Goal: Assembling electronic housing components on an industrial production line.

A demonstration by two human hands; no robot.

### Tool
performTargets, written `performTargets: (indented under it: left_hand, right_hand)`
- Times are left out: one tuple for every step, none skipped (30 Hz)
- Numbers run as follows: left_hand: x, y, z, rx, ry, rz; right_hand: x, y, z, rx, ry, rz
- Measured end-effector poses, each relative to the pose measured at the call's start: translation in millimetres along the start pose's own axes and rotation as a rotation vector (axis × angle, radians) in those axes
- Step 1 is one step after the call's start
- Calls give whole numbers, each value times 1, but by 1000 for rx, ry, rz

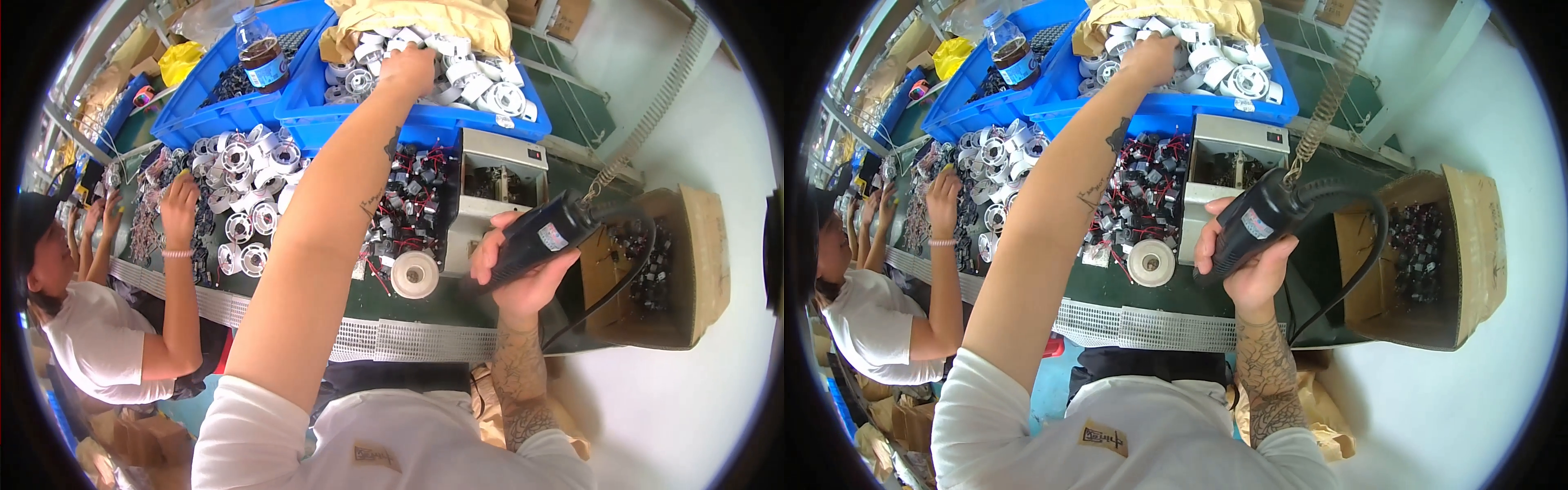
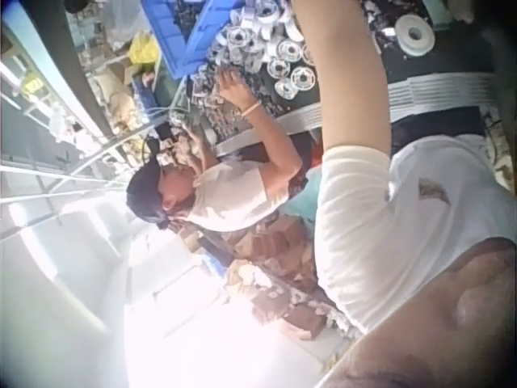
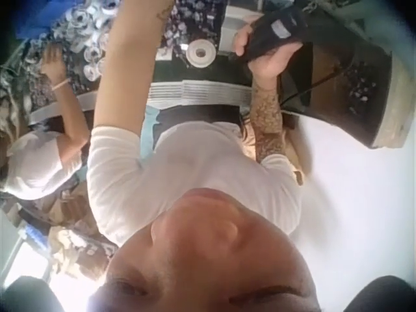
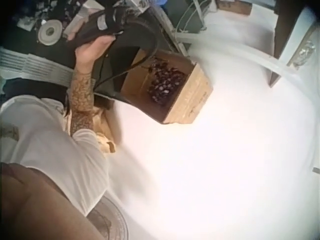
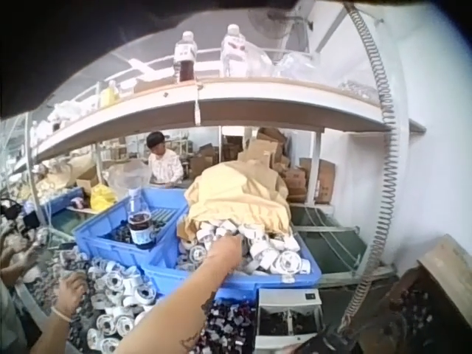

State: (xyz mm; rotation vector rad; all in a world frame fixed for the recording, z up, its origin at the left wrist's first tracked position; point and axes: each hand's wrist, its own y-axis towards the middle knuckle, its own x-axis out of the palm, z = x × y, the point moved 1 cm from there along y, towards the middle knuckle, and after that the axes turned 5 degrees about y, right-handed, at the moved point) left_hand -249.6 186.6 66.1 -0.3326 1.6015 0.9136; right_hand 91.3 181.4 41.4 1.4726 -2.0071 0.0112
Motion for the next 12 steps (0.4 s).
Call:
performTargets:
  left_hand:
    - [-2,1,-2,-57,-52,-10]
    - [-9,-2,-2,-112,-105,-20]
    - [-16,-13,-5,-128,-205,166]
    - [-37,-36,1,-158,-346,319]
    - [-54,-57,8,-148,-463,430]
    - [-59,-75,2,-40,-574,539]
    - [-79,-106,15,-23,-729,454]
    - [-92,-141,21,19,-755,345]
    - [-102,-176,28,125,-747,204]
    - [-105,-209,31,249,-684,212]
    - [-100,-240,32,263,-675,138]
    - [-93,-238,33,271,-690,126]
  right_hand:
    - [-1,1,1,-6,-1,2]
    - [-2,0,0,-1,4,14]
    - [-2,0,-2,-17,37,4]
    - [-3,2,-3,-36,67,-3]
    - [-6,3,-5,-37,72,14]
    - [-6,3,-6,-43,98,2]
    - [-10,1,-10,-57,113,15]
    - [-10,1,-13,-45,97,33]
    - [-11,0,-15,-43,102,49]
    - [-9,-2,-16,-35,120,27]
    - [-6,-2,-15,-26,141,-3]
    - [-9,-3,-17,-12,130,-15]
